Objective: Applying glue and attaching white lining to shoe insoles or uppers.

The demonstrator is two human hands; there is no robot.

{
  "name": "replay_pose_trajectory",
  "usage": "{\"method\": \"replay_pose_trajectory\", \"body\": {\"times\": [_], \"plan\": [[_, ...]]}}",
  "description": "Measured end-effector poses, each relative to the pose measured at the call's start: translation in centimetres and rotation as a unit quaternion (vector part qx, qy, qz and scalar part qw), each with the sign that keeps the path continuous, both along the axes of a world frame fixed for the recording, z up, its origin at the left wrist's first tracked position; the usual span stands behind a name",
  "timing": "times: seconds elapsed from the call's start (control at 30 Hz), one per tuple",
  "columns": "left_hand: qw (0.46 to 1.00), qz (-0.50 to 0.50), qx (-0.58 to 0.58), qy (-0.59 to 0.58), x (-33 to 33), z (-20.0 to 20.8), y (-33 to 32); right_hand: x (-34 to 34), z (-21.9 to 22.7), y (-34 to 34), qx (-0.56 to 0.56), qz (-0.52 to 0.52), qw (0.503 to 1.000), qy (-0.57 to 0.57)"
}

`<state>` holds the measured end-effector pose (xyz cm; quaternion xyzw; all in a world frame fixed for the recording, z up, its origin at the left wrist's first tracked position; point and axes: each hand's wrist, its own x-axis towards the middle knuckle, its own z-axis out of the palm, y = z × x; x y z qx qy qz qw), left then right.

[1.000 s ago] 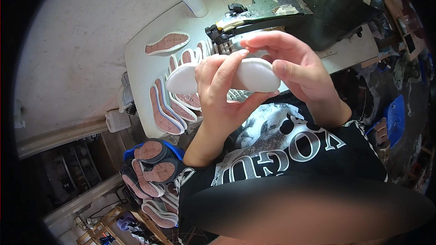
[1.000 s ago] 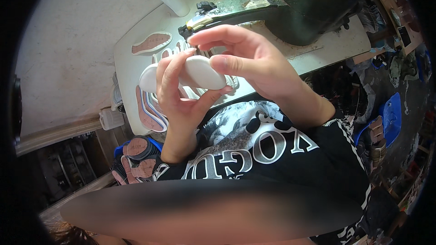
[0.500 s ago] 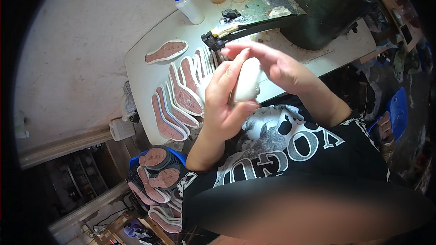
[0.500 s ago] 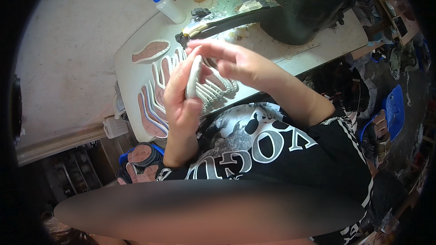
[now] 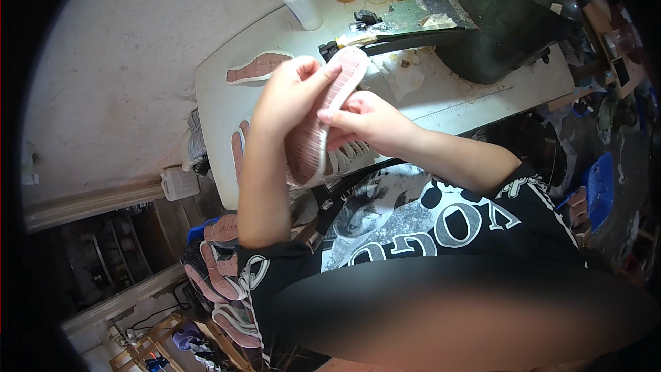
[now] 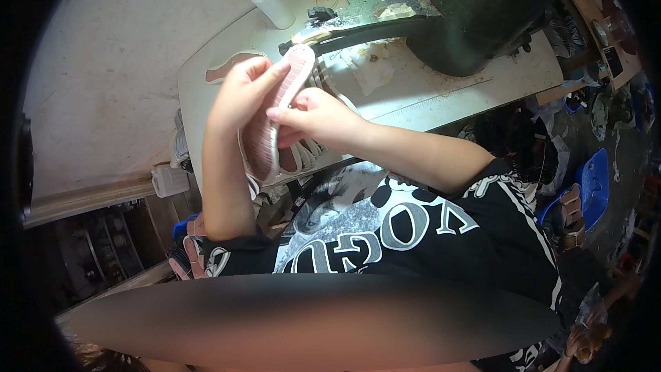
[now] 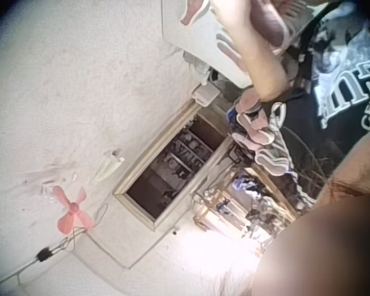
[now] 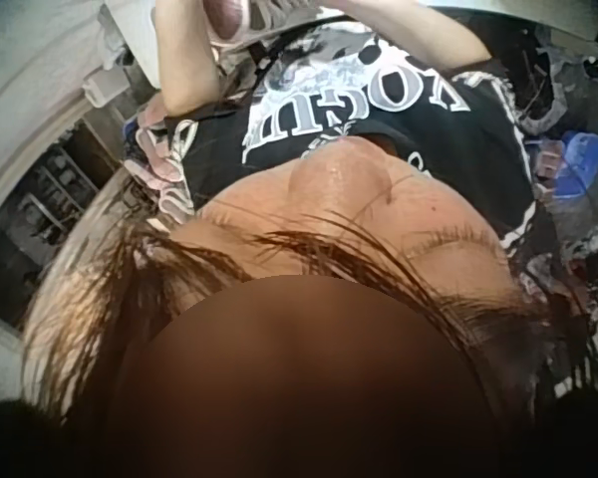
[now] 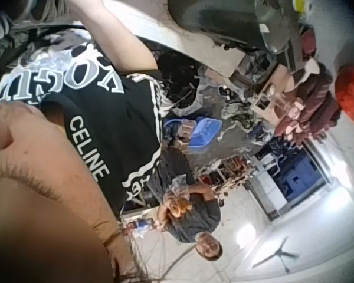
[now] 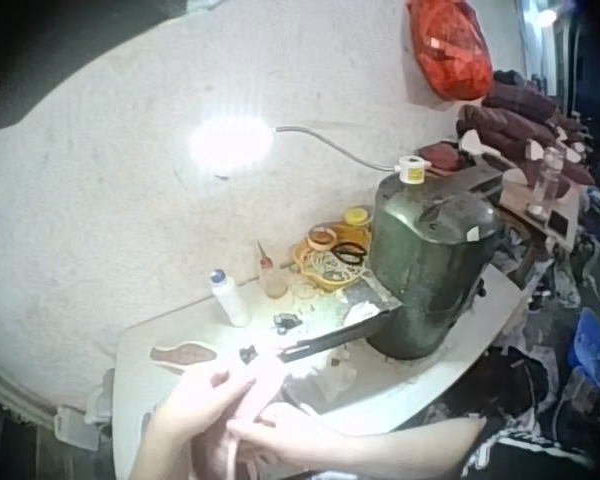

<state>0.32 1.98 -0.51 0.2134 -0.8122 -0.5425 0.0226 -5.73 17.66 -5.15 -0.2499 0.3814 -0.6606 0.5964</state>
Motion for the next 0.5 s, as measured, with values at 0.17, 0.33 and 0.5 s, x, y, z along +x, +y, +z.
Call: {"method": "replay_pose_trajectory", "body": {"times": [0.17, 0.33, 0.5], "plan": [[0.993, -0.003, 0.072, -0.099, -3.9, 1.1, -3.7, -0.8, -0.5, -3.5, -0.025, -0.054, 0.998, -0.037], [0.991, -0.055, -0.002, -0.124, -6.9, 0.1, -5.6, -1.5, -0.8, -4.1, -0.033, -0.097, 0.993, -0.053], [0.99, -0.033, 0.085, -0.112, -6.8, 1.6, -4.3, -2.5, -1.0, -4.3, -0.045, -0.068, 0.993, -0.088]]}}
